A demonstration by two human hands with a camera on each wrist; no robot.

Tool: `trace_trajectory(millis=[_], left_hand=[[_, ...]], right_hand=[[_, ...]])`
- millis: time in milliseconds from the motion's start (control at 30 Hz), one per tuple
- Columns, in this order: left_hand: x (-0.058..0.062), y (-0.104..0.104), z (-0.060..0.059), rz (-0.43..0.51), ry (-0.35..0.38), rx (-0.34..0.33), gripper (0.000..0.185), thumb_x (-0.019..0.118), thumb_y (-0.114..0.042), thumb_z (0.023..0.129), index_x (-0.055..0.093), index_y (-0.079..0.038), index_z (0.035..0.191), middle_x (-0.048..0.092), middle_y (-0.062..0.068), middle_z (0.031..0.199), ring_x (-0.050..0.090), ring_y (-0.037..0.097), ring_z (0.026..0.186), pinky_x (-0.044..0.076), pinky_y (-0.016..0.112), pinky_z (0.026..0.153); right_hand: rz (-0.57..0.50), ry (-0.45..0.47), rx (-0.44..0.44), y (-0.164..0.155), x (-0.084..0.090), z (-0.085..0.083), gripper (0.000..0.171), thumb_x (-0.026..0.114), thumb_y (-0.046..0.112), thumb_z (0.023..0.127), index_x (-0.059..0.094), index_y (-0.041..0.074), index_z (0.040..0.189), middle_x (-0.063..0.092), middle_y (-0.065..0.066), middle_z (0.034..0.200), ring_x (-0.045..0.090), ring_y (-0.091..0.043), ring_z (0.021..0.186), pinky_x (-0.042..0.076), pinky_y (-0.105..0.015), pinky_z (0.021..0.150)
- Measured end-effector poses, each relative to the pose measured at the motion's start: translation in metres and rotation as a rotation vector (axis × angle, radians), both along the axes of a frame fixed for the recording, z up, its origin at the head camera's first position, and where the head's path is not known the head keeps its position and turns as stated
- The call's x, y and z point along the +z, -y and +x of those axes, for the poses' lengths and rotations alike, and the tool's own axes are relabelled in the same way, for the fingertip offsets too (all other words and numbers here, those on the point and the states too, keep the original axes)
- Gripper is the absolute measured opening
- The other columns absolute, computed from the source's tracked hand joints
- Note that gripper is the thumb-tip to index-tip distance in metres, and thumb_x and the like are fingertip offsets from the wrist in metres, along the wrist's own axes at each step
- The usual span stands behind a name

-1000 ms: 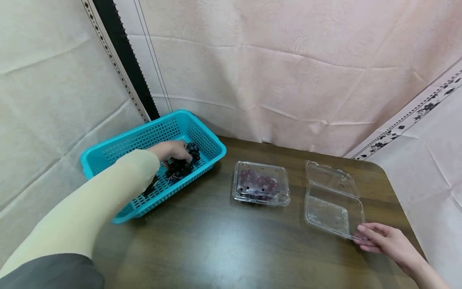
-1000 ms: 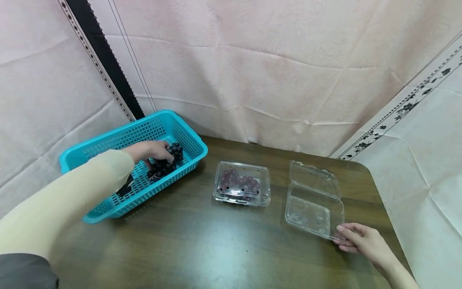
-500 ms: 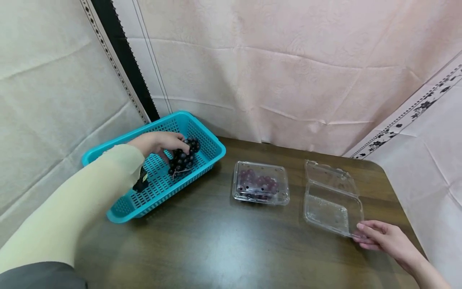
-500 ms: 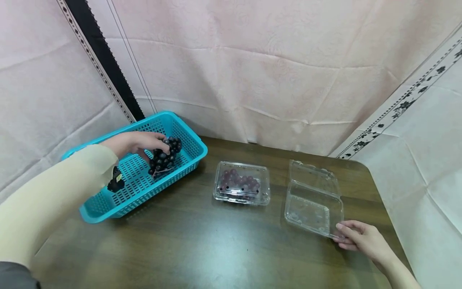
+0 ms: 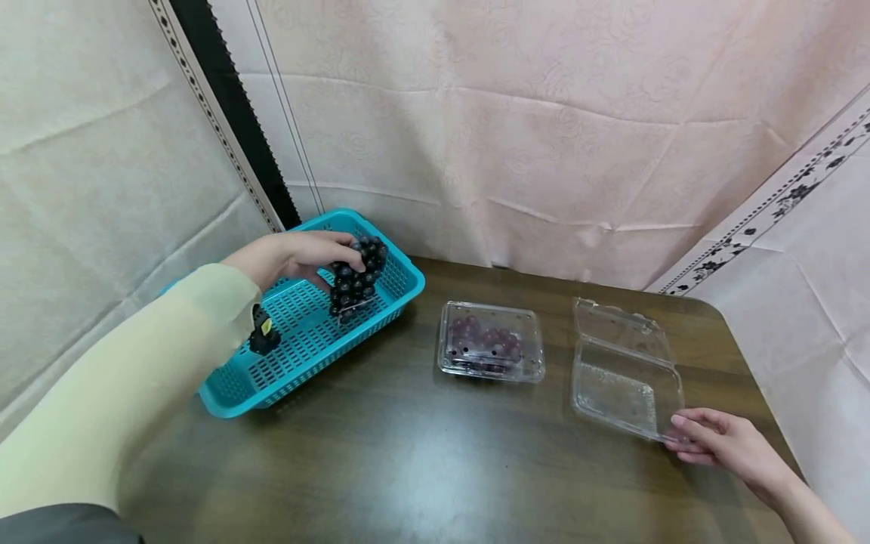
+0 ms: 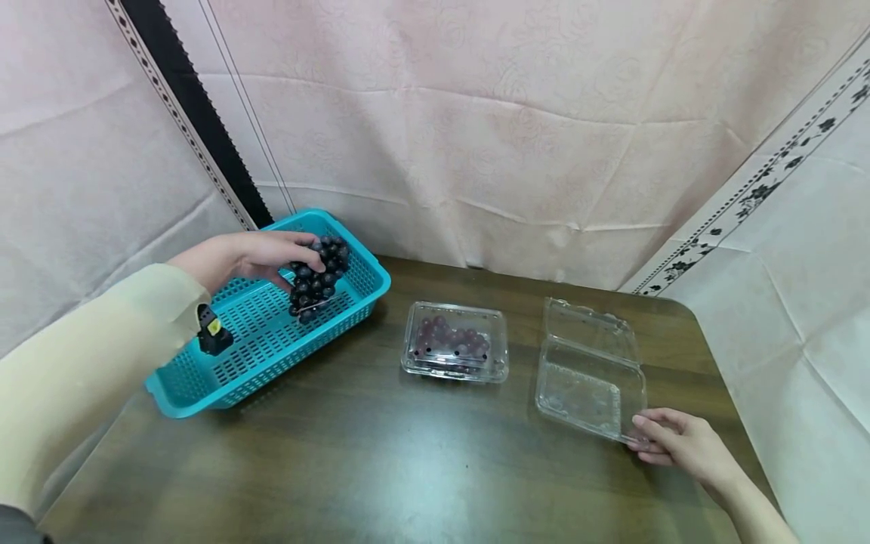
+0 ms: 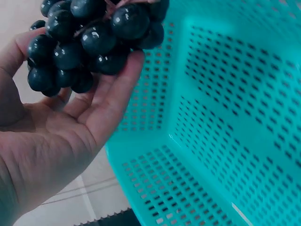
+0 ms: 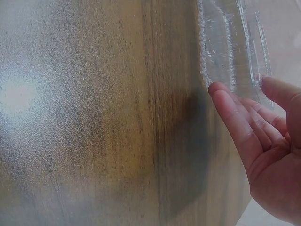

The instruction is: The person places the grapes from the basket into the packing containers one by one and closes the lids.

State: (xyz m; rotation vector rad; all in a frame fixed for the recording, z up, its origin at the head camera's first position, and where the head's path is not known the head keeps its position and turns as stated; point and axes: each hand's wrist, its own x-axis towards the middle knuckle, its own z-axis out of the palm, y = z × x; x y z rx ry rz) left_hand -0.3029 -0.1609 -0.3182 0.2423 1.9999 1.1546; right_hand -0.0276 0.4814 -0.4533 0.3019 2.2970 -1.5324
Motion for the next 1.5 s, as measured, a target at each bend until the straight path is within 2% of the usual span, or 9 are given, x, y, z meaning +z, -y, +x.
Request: trace_trajectory(millis=[133,300,467,567,767,1033,1233,1367,1500], left_hand=[[0.006,-0.01,0.002,0.083,0.033,0.004,0.086,0.061,-0.021,0.104,0.01,-0.011,0.172,0.012,0.021,0.175,0.022,0.045,0.156,0.042,0.065,0.114],[0.011,-0.027,0.004,0.108,0.025,-0.003,0.086,0.062,-0.021,0.103,0.01,-0.012,0.172,0.012,0.017,0.176,0.023,0.042,0.156,0.044,0.063,0.112],[0.013,-0.051,0.005,0.119,0.008,-0.02,0.063,0.063,-0.022,0.102,0.033,-0.01,0.157,0.031,0.018,0.165,0.034,0.041,0.148,0.046,0.065,0.11],[0.013,-0.067,0.006,0.121,0.005,-0.026,0.054,0.064,-0.022,0.102,0.04,-0.011,0.148,0.037,0.017,0.158,0.04,0.039,0.144,0.048,0.065,0.109],[0.015,-0.103,0.011,0.106,0.001,-0.07,0.048,0.066,-0.023,0.1,0.045,-0.013,0.142,0.043,0.016,0.155,0.046,0.038,0.139,0.051,0.061,0.106],[0.011,-0.152,0.017,0.116,0.011,-0.14,0.042,0.069,-0.021,0.1,0.053,-0.013,0.138,0.053,0.014,0.147,0.054,0.035,0.134,0.056,0.058,0.101],[0.01,-0.179,0.023,0.136,0.02,-0.184,0.04,0.068,-0.021,0.1,0.055,-0.014,0.137,0.054,0.012,0.146,0.056,0.032,0.133,0.059,0.055,0.097],[0.011,-0.195,0.026,0.157,0.021,-0.186,0.03,0.067,-0.019,0.1,0.057,-0.012,0.127,0.057,0.013,0.142,0.06,0.031,0.128,0.058,0.056,0.098],[0.011,-0.211,0.029,0.17,0.008,-0.198,0.029,0.069,-0.02,0.097,0.057,-0.011,0.123,0.058,0.012,0.14,0.061,0.03,0.125,0.059,0.054,0.096]], right_hand=[[0.001,-0.007,-0.002,0.001,0.001,0.0,0.051,0.055,0.015,0.113,0.043,-0.026,0.14,0.078,-0.013,0.116,0.08,-0.022,0.099,0.065,-0.039,0.084],[-0.004,0.007,0.009,0.001,0.003,-0.001,0.053,0.055,0.017,0.114,0.041,-0.027,0.141,0.078,-0.015,0.118,0.08,-0.021,0.1,0.065,-0.039,0.085],[0.0,0.048,0.007,0.002,0.006,-0.002,0.059,0.055,0.021,0.114,0.038,-0.027,0.144,0.076,-0.016,0.121,0.079,-0.02,0.101,0.064,-0.039,0.087],[0.005,0.051,0.003,0.001,0.006,-0.002,0.059,0.055,0.021,0.114,0.039,-0.026,0.145,0.076,-0.014,0.122,0.079,-0.02,0.102,0.064,-0.039,0.087],[0.002,0.035,0.001,0.001,0.005,-0.001,0.053,0.056,0.02,0.113,0.045,-0.024,0.142,0.078,-0.01,0.118,0.079,-0.02,0.101,0.064,-0.039,0.086],[0.015,0.042,-0.005,0.0,0.006,0.0,0.059,0.056,0.022,0.114,0.041,-0.025,0.144,0.077,-0.016,0.12,0.079,-0.02,0.101,0.064,-0.039,0.087],[0.019,0.046,-0.008,0.001,0.005,-0.001,0.059,0.056,0.023,0.113,0.042,-0.026,0.143,0.077,-0.016,0.119,0.079,-0.02,0.1,0.064,-0.039,0.086],[0.027,0.038,-0.008,0.002,0.005,-0.001,0.06,0.056,0.023,0.113,0.04,-0.026,0.143,0.077,-0.017,0.12,0.079,-0.019,0.1,0.064,-0.039,0.086],[0.033,0.039,-0.003,0.001,0.006,-0.002,0.062,0.055,0.023,0.114,0.038,-0.027,0.145,0.075,-0.02,0.123,0.079,-0.018,0.101,0.064,-0.039,0.087]])
